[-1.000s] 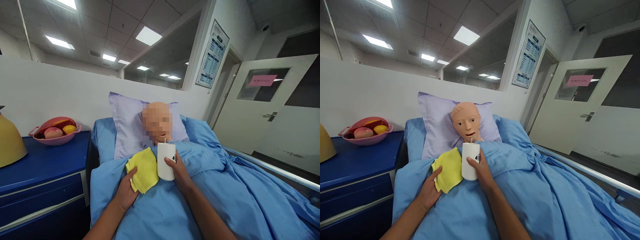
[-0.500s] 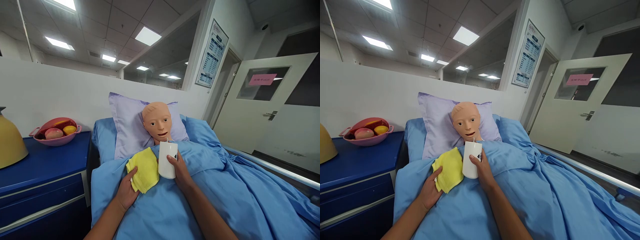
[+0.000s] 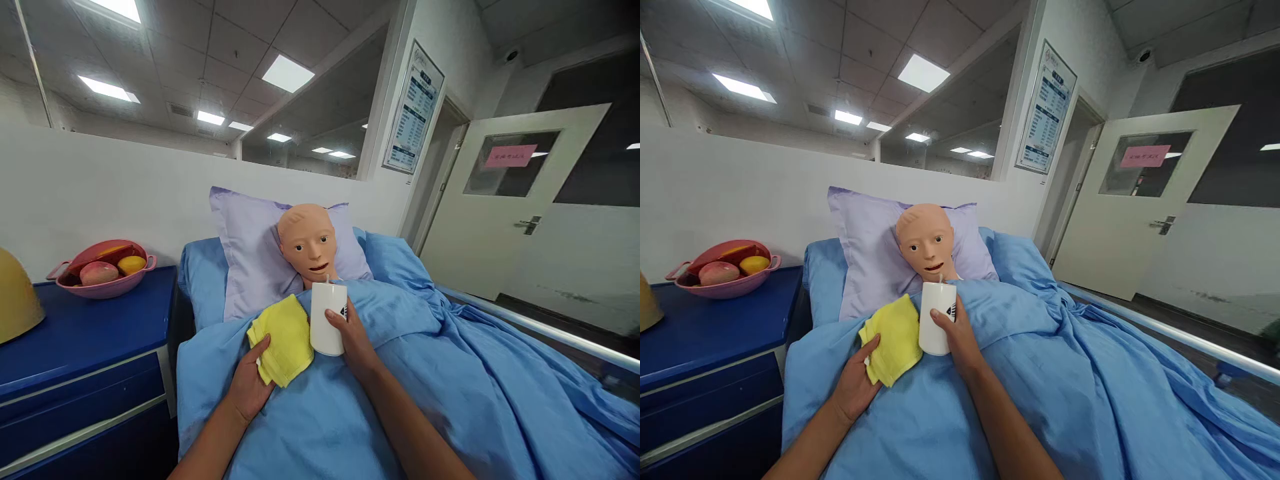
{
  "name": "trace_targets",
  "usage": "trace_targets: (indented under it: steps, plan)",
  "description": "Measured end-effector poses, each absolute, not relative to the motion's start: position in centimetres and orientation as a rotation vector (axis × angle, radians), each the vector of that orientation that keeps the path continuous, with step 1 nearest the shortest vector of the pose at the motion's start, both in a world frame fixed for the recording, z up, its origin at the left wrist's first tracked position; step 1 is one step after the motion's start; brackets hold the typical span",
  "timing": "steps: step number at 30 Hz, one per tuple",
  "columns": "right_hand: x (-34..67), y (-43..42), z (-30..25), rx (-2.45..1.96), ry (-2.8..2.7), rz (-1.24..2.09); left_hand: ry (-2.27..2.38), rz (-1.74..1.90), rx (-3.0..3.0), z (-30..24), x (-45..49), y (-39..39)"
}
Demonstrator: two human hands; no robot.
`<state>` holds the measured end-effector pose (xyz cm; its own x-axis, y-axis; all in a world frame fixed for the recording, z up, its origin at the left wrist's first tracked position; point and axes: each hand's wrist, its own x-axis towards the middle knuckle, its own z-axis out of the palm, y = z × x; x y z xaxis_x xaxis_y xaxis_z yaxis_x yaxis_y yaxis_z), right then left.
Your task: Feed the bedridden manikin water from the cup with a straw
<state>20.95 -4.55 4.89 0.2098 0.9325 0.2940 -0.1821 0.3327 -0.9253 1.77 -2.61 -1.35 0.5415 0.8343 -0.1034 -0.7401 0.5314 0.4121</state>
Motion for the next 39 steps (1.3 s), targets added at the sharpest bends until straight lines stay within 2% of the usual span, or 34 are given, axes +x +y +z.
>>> trace_targets:
  steps: [6, 11, 15, 19, 23, 26, 29, 33, 39]
  plan:
    - [20.7, -4.7, 5.6, -0.939, -1.1, 0.729, 0.362, 0.949, 0.338, -0.4, 1.6, -2.8]
    - [21.1, -4.8, 6.3, -0.875, -1.039, 0.531, 0.52, 1.037, 0.355, 3.7, 1.6, -3.6]
    - [21.7, -4.6, 6.0, -0.876, -0.921, 0.481, 0.52, 1.335, 0.562, 8.5, 2.7, -4.2]
    - [22.3, -4.1, 5.2, -0.912, -0.88, 0.491, 0.606, 1.796, 0.986, 11.7, 4.9, -2.4]
    - [22.4, -3.9, 5.0, -0.899, -0.857, 0.513, 0.687, 2.097, 1.81, 12.2, 7.6, 1.4]
    - [22.4, -3.8, 5.0, -0.846, -0.825, 0.543, 0.403, 1.947, 2.644, 11.7, 9.6, 3.6]
    - [22.5, -3.5, 5.1, -0.804, -0.76, 0.558, 0.392, 1.742, 3.117, 10.9, 11.3, 4.7]
    - [22.7, -3.4, 5.2, -0.76, -0.72, 0.576, 0.601, 1.685, 3.324, 9.9, 12.1, 5.3]
    - [22.3, -3.7, 5.4, -0.701, -0.726, 0.629, 0.62, 1.685, 3.37, 9.0, 10.9, 4.9]
